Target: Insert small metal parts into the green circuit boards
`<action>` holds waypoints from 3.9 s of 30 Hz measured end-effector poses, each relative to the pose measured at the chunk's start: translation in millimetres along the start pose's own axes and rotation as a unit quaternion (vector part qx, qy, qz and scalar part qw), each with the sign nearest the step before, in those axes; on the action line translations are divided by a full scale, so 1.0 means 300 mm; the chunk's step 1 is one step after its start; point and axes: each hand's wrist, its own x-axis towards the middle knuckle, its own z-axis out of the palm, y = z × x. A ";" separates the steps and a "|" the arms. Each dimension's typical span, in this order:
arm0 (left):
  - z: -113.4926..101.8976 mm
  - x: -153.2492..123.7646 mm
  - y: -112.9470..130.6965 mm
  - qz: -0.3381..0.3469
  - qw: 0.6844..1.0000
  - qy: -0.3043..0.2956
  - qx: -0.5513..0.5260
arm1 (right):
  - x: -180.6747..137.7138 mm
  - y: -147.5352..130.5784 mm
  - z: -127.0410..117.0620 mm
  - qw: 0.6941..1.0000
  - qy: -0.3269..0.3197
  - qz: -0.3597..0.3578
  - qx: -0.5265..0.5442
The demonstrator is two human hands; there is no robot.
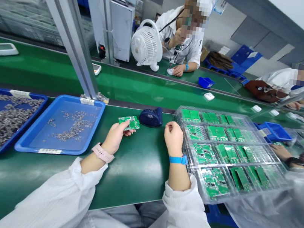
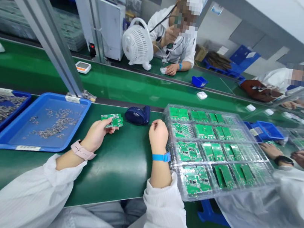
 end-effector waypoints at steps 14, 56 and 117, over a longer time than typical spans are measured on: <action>0.000 -0.062 0.005 0.190 0.964 -0.058 0.175 | -0.089 -0.185 0.001 0.731 -0.317 0.194 0.572; 0.003 -0.067 -0.008 0.264 0.930 -0.080 0.245 | -0.092 -0.171 0.043 0.775 -0.267 0.184 0.542; 0.013 -0.103 0.012 0.440 0.773 -0.123 0.441 | -0.095 -0.152 0.048 0.766 -0.312 0.164 0.538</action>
